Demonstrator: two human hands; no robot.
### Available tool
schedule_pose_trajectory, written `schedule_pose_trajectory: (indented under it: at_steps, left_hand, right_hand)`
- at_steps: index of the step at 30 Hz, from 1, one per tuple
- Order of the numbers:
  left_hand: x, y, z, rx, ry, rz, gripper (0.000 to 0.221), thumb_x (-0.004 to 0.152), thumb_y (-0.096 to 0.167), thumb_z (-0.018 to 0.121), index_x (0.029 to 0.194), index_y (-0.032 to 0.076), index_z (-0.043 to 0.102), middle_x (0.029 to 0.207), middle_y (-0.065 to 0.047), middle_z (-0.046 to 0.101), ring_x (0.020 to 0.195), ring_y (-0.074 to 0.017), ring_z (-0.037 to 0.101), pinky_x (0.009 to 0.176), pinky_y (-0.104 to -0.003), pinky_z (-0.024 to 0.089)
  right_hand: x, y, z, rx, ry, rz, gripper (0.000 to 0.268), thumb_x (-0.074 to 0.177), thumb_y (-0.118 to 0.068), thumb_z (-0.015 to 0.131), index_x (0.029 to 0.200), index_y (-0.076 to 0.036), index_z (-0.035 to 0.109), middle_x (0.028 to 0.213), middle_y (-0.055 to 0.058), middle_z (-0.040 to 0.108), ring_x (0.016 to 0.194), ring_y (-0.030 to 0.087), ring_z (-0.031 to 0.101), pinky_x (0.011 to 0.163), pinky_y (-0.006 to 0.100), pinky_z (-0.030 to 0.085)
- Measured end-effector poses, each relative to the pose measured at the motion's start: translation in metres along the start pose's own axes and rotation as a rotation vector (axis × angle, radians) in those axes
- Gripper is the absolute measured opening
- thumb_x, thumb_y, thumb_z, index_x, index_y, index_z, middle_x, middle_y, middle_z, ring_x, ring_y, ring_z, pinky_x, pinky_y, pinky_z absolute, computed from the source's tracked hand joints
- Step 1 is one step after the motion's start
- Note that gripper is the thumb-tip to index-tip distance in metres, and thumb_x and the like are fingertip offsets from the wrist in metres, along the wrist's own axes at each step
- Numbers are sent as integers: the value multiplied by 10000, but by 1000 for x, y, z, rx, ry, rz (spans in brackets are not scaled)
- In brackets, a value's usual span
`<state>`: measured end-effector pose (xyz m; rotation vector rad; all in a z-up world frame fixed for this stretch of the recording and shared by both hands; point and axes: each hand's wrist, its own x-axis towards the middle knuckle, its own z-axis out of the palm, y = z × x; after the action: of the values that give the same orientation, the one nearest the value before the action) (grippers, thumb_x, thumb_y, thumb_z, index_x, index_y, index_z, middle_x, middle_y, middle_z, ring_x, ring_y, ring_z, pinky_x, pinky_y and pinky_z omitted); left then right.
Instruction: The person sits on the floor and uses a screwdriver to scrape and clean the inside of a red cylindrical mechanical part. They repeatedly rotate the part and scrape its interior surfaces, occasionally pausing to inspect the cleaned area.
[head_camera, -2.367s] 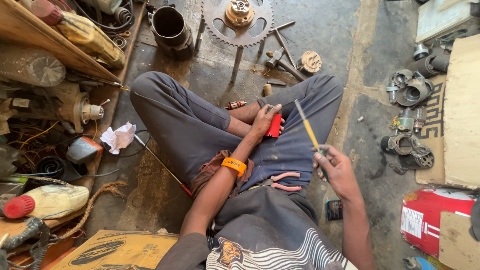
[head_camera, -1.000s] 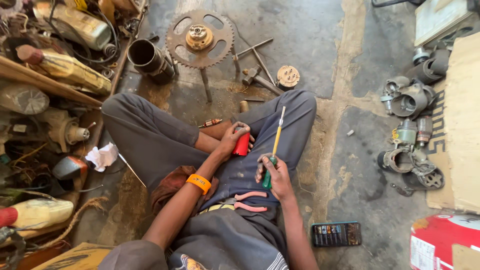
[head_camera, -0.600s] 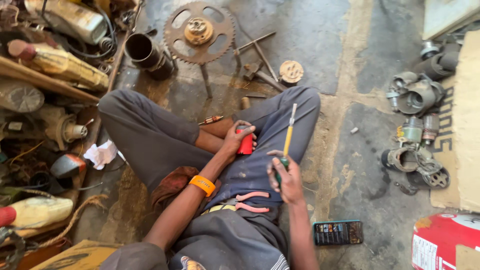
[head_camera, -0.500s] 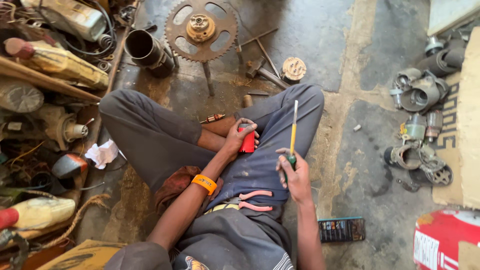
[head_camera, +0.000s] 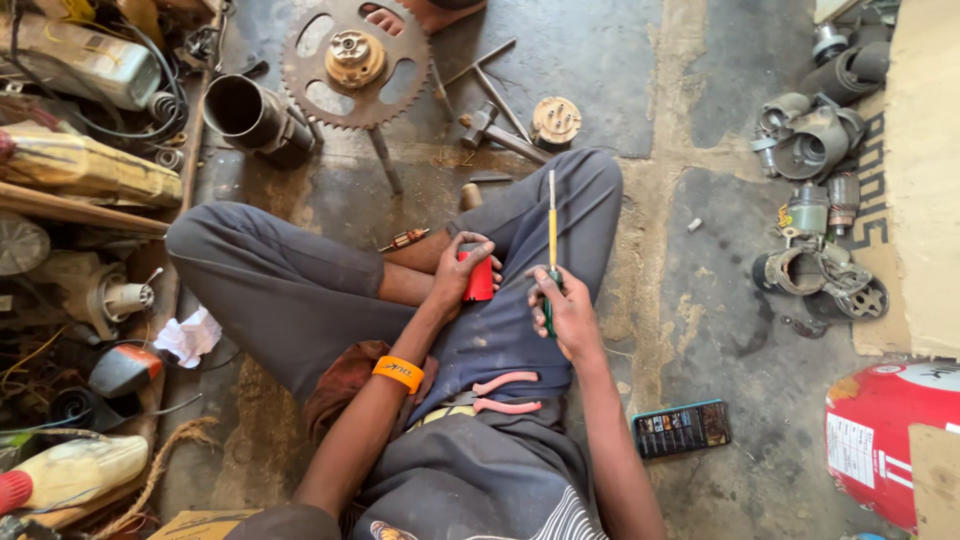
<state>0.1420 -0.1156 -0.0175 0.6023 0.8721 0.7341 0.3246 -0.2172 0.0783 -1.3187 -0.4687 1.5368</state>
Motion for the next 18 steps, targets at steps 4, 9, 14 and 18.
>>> schedule_pose_trajectory:
  at_steps: [4,9,14,18]
  left_hand:
    - [3,1,-1,5,4,3,327,949,259,718,1149,84,527,837,-138,694,639,-218,702,557,-354,605]
    - [-3,-2,8,-11,4,-4,322,942,271,724,1139,99,536,830,-134,699,634,-225,704,550,-366,602]
    - [9,-1,-7,-9,30,-35,333,897,258,772,1112,112,563,799,-135,685,604,-243,695,516,-414,602]
    - [8,-8,-4,-23,15,-7,367,909,303,778,1133,107,563,818,-132,698,604,-235,687,532,-376,589]
  right_hand:
    - [4,-1,-6,51,-70,7,260,1041,-255,577,1129,-14,621,751,43,588,514,78,516,404,249,416]
    - [0,11,-19,55,-74,-2,273,1050,-260,562,1150,-13,620,757,45,588,516,81,507,409,249,406]
    - [5,10,-17,31,-91,-5,276,1035,-227,534,1207,-31,623,767,38,588,512,77,486,406,237,375]
    - [9,6,-6,-15,-103,-25,273,1057,-246,534,1192,-26,622,791,37,592,530,82,500,415,249,387]
